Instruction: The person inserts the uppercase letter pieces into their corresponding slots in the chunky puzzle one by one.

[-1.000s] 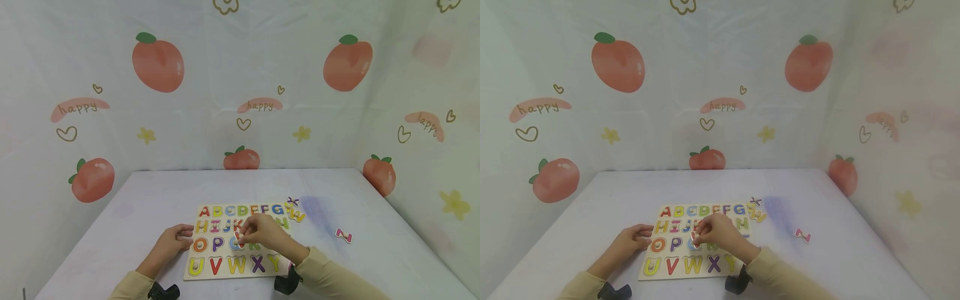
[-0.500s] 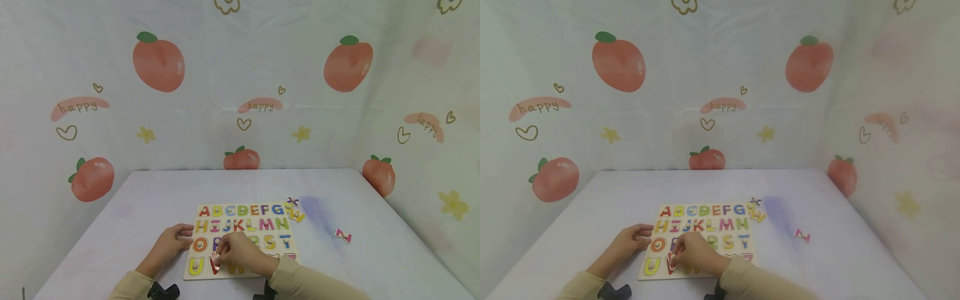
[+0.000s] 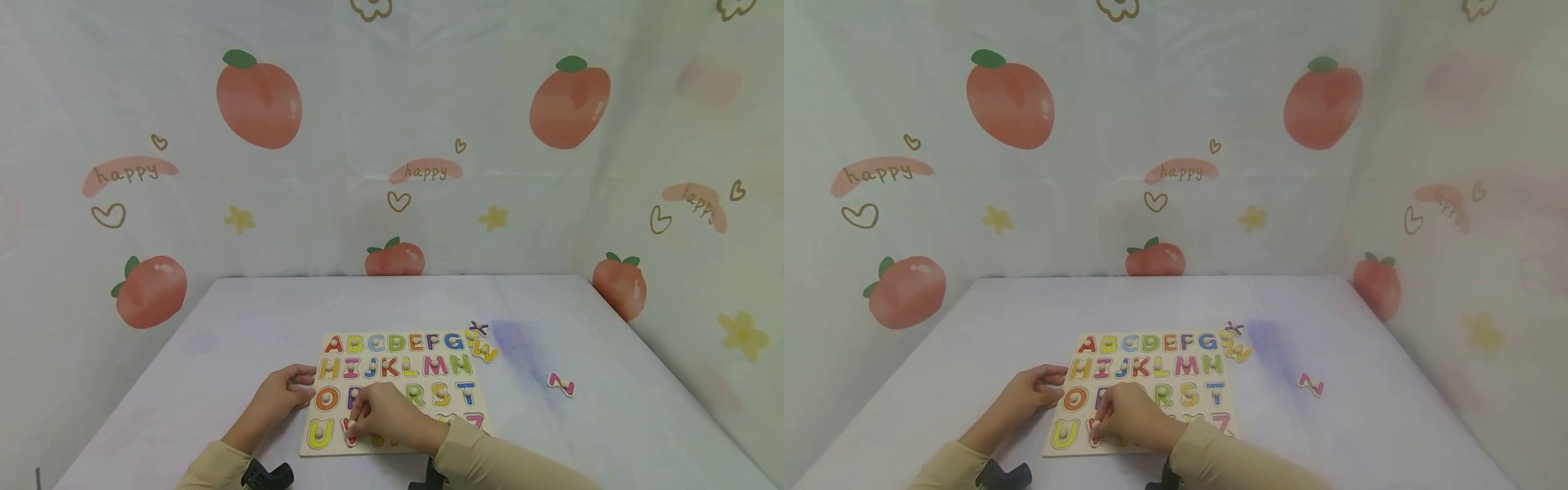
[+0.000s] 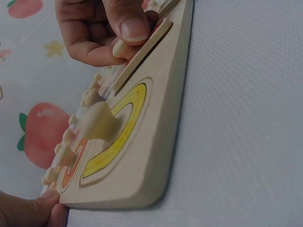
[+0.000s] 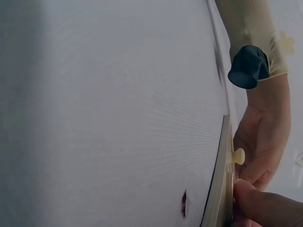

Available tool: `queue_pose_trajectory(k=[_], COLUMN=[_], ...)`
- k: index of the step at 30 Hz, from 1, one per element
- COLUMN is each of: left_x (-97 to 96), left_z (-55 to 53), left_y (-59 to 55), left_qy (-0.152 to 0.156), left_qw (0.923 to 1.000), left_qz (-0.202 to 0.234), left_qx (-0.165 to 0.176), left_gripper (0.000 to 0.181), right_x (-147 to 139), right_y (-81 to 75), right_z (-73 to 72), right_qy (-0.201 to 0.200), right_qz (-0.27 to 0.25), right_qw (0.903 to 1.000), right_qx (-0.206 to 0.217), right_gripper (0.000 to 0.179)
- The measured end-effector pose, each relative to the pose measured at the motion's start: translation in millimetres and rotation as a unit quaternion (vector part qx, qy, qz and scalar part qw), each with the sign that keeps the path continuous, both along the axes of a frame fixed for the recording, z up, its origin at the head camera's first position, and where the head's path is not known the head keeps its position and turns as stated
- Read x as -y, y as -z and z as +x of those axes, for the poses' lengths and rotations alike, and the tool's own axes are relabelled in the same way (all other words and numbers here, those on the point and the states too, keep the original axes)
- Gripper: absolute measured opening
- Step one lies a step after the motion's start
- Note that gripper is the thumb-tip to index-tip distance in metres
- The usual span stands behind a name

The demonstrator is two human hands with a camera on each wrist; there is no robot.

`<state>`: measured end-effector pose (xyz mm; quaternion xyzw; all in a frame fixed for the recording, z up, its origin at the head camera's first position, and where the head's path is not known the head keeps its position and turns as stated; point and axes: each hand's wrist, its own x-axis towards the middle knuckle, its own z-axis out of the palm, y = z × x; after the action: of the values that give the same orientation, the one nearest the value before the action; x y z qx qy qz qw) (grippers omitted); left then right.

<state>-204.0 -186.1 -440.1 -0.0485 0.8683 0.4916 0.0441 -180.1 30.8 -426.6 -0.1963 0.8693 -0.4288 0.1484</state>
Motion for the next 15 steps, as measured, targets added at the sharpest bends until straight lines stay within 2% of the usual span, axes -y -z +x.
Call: queue_pose_trajectory(k=[10, 15], left_x=[0.8, 0.9], left_z=[-0.7, -0.6], left_y=[0.7, 0.9], left_qy=[0.001, 0.002], left_qw=[0.9999, 0.9999], left_qz=[0.015, 0.015], left_qx=[-0.005, -0.005], left_gripper=[0.041, 0.042], right_x=[3.9, 4.2], right_y=[-0.8, -2.3], right_z=[2.2, 2.5], right_qy=[-0.006, -0.015], right_qz=[0.012, 0.014], right_qw=[0.9997, 0.9997], right_qx=[-0.021, -0.017], right_gripper=[0.023, 0.023])
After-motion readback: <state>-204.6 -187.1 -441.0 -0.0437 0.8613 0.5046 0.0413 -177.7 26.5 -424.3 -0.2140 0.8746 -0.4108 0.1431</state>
